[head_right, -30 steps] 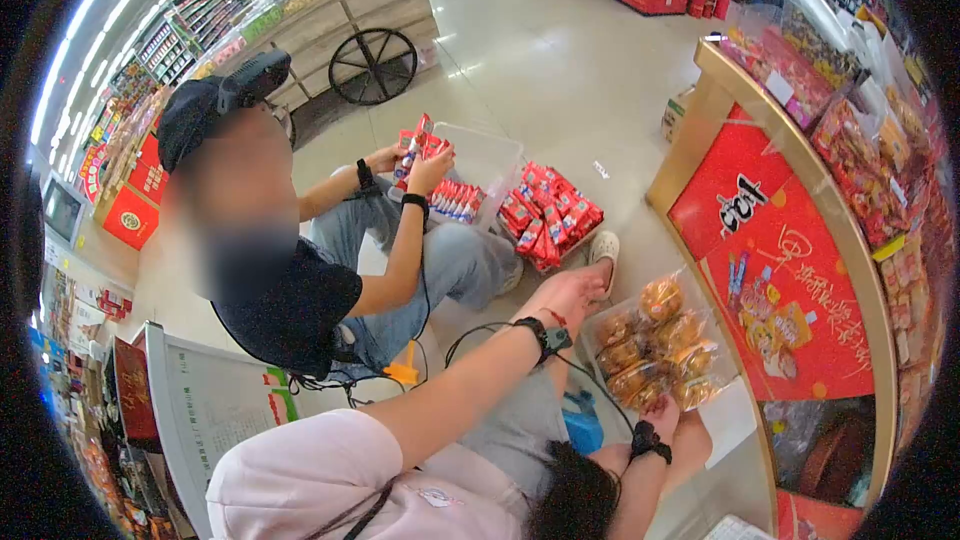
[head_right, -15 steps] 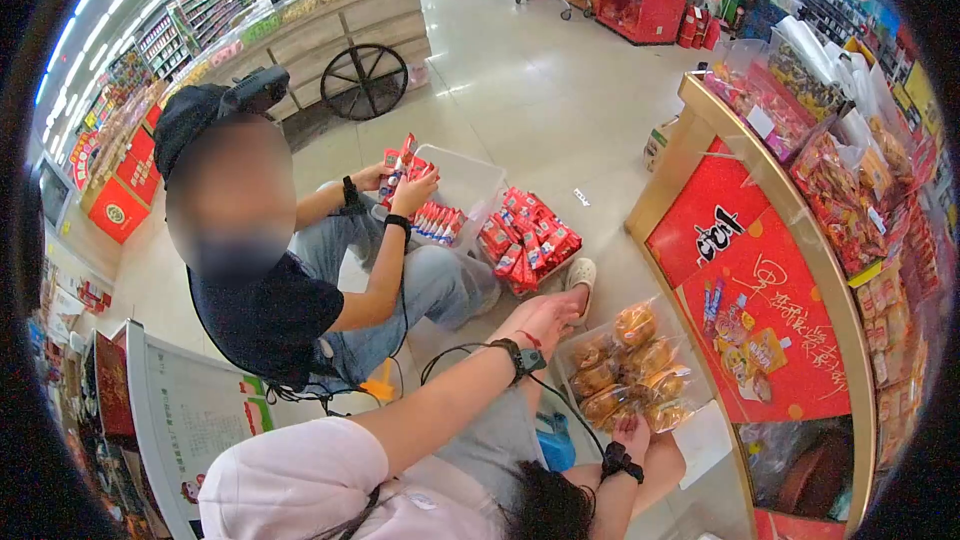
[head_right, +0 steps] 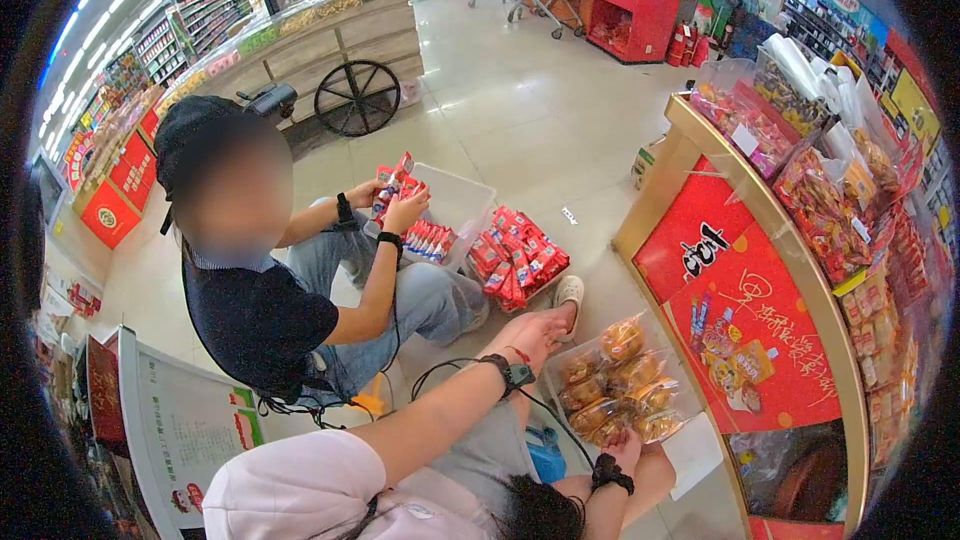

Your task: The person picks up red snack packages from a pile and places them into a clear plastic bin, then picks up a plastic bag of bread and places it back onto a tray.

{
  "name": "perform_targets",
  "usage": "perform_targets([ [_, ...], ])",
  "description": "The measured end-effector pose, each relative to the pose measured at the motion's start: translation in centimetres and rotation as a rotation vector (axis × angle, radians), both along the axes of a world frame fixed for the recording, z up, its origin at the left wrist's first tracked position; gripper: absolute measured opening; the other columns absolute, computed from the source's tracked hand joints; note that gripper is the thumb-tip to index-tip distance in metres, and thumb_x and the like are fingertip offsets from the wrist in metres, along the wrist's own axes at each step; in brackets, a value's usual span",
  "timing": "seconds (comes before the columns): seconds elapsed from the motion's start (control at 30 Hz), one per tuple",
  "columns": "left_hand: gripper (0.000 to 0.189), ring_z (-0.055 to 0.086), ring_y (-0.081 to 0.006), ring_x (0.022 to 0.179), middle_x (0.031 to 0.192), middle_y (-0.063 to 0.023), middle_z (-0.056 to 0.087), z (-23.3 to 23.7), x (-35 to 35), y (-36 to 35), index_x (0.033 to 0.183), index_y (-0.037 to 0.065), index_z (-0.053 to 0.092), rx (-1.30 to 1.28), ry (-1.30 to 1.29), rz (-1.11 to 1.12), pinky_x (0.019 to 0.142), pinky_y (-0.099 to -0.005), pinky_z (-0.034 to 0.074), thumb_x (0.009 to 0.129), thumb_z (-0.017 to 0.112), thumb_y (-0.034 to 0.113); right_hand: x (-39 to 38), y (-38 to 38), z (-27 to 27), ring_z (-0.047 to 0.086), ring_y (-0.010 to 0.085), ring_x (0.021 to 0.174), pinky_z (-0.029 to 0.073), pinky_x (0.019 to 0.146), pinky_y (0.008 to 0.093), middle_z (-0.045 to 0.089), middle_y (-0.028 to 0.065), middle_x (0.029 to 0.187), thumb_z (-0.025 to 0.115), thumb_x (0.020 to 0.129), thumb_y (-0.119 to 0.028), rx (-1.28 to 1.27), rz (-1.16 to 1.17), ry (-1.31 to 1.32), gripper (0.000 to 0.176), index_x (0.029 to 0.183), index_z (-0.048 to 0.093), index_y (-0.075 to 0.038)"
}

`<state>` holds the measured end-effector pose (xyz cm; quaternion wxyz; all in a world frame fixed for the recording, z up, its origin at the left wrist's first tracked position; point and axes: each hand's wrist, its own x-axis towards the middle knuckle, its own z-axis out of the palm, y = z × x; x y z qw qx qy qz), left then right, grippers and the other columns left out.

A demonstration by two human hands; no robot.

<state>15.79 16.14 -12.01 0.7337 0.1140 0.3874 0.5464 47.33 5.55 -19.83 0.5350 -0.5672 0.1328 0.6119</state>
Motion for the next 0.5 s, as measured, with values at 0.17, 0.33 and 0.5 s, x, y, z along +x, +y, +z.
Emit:
perform_targets([
  [0.17, 0.032, 0.052, -0.0197, 0.105, 0.112, -0.0099, 0.057, 1.7, -0.3, -1.0, 0.118, 0.002, 0.052, 0.038, -0.042, 0.034, 0.087, -0.0355, 0.040, 0.092, 0.043, 0.018, 0.4, -0.2, 0.8, 0.047, 0.0138, 0.058, 0.041, 0.057, 0.0291, 0.048, -0.0020, 0.061, 0.065, 0.082, -0.025, 0.037, 0.139, 0.012, 0.022, 0.070, 0.050, -0.015],
  [0.33, 0.025, 0.054, -0.0191, 0.099, 0.105, -0.0082, 0.058, -4.4, -0.2, 0.6, 0.110, 0.003, 0.055, 0.028, -0.120, 0.053, 0.084, -0.0347, 0.040, 0.090, 0.046, 0.016, 0.1, -0.4, 1.0, 0.045, 0.0132, 0.060, 0.040, 0.059, 0.0286, 0.044, -0.0023, 0.062, 0.063, 0.085, -0.031, 0.054, 0.144, -0.029, 0.027, 0.071, 0.047, -0.015],
  [0.5, 0.025, 0.053, -0.0174, 0.098, 0.104, -0.0049, 0.058, 1.7, 0.1, -0.3, 0.106, 0.006, 0.057, -0.124, 0.008, 0.078, 0.084, -0.0355, 0.039, 0.089, 0.047, 0.021, 1.1, 0.0, -1.0, 0.051, 0.0132, 0.057, 0.039, 0.050, 0.0304, 0.051, -0.0015, 0.062, 0.063, 0.084, -0.041, 0.032, 0.230, -0.087, 0.028, 0.077, 0.052, -0.017],
])
